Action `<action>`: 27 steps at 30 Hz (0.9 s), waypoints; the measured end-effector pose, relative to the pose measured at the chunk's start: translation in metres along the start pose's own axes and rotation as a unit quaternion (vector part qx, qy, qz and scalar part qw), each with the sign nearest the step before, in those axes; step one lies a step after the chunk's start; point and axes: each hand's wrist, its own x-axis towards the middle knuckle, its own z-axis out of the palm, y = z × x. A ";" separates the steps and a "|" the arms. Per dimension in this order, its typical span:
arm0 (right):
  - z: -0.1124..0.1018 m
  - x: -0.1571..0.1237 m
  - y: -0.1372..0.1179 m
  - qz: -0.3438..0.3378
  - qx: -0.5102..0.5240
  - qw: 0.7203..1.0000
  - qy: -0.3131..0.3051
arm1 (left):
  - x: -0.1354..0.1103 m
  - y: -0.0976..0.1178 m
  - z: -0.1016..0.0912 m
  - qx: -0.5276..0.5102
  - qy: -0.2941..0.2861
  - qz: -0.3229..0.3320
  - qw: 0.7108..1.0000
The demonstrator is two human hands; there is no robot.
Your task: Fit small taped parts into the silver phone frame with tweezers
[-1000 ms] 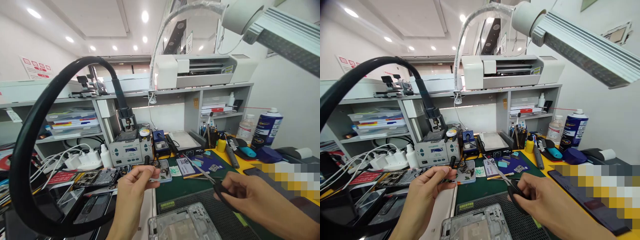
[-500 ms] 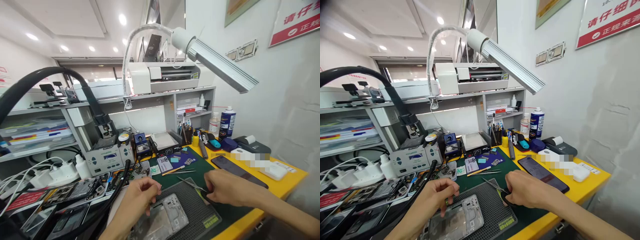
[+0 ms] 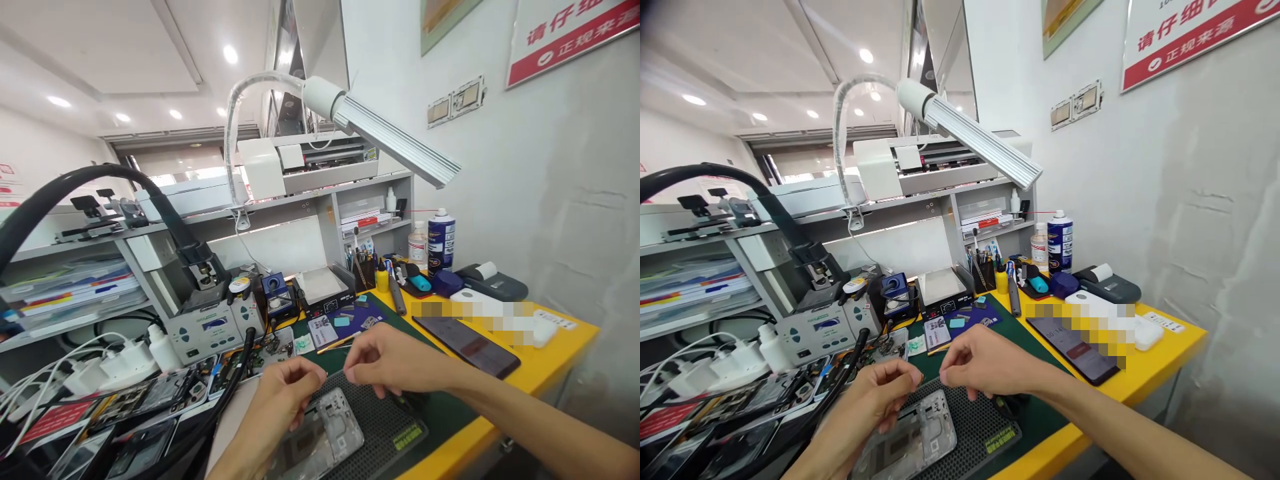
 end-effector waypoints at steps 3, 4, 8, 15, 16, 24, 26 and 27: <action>0.011 0.009 -0.004 -0.012 0.063 0.998 -0.021 | -0.002 0.001 0.001 0.011 0.001 0.011 1.000; 0.013 0.011 -0.005 -0.015 0.077 0.997 -0.025 | -0.002 0.001 0.001 0.014 0.001 0.014 1.000; 0.016 0.015 -0.005 -0.025 0.113 0.993 -0.035 | -0.002 -0.002 0.001 0.019 0.001 0.021 1.000; 0.020 0.016 -0.005 -0.020 0.127 0.991 -0.036 | -0.004 -0.004 0.000 0.011 -0.003 0.024 1.000; 0.021 0.016 -0.005 -0.018 0.128 0.991 -0.036 | -0.005 -0.003 0.000 0.008 -0.003 0.025 1.000; 0.025 0.019 0.000 -0.014 0.135 0.990 -0.034 | -0.010 -0.005 -0.001 -0.012 -0.003 0.035 0.999; 0.026 0.020 0.002 -0.013 0.131 0.991 -0.039 | -0.009 -0.007 -0.002 -0.015 -0.003 0.035 0.999; 0.026 0.021 0.003 -0.012 0.125 0.991 -0.043 | -0.008 -0.007 -0.003 -0.018 -0.003 0.034 0.999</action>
